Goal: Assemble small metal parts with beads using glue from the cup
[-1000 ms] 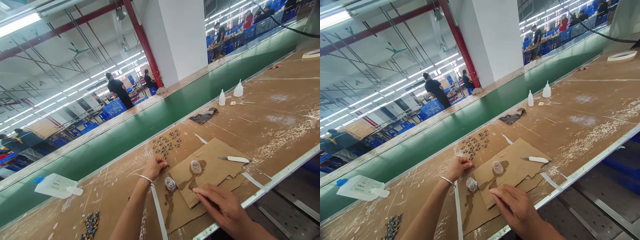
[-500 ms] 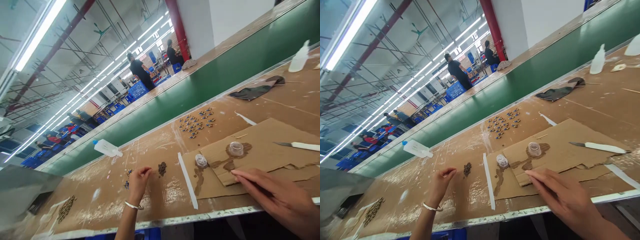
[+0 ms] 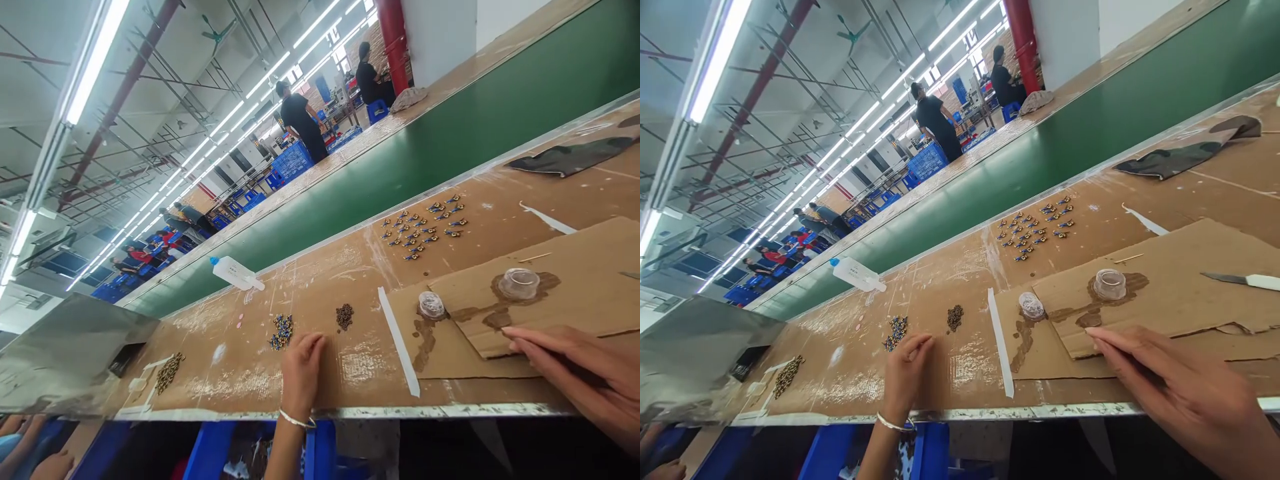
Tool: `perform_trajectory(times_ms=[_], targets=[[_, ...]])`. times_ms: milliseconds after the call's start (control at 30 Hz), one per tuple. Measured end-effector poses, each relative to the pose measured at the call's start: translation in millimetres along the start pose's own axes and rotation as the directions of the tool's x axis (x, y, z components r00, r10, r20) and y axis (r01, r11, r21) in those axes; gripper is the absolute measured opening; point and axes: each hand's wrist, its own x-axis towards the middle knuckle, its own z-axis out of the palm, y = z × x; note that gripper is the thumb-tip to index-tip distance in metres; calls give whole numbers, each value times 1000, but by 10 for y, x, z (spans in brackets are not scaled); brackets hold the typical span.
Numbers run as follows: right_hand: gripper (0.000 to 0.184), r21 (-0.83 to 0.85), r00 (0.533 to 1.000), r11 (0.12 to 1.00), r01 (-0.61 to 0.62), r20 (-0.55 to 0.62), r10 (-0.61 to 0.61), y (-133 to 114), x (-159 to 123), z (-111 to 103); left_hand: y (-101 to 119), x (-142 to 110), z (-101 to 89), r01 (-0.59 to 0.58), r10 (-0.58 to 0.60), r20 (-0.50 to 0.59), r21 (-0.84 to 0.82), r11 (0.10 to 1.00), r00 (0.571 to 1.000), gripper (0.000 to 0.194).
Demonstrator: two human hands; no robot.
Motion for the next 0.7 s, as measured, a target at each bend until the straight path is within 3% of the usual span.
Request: perform_trajectory(times_ms=[100,267,500,600,700], targets=[[27,-11,988,989,149,37,-148,-13,36,-27,167,-9,121,-87,88,50,-11,996,995,17],[27,-90,969,966,242,-33,-245,-201,226,-122,273,49,208,-128,125,72,48,991,990,18],[17,-40,969,969,244,-33,-245,-287,295,-175,313,89,237,-106,99,62,113,988,993,22],[14,22,973,973,230,-38,-229,-285,296,-176,365,34,264,-56,53,52,63,996,997,22],[16,71,977,975,212,-48,-209,-288,295,-173,466,-84,302,-30,35,128,-42,999,991,23]])
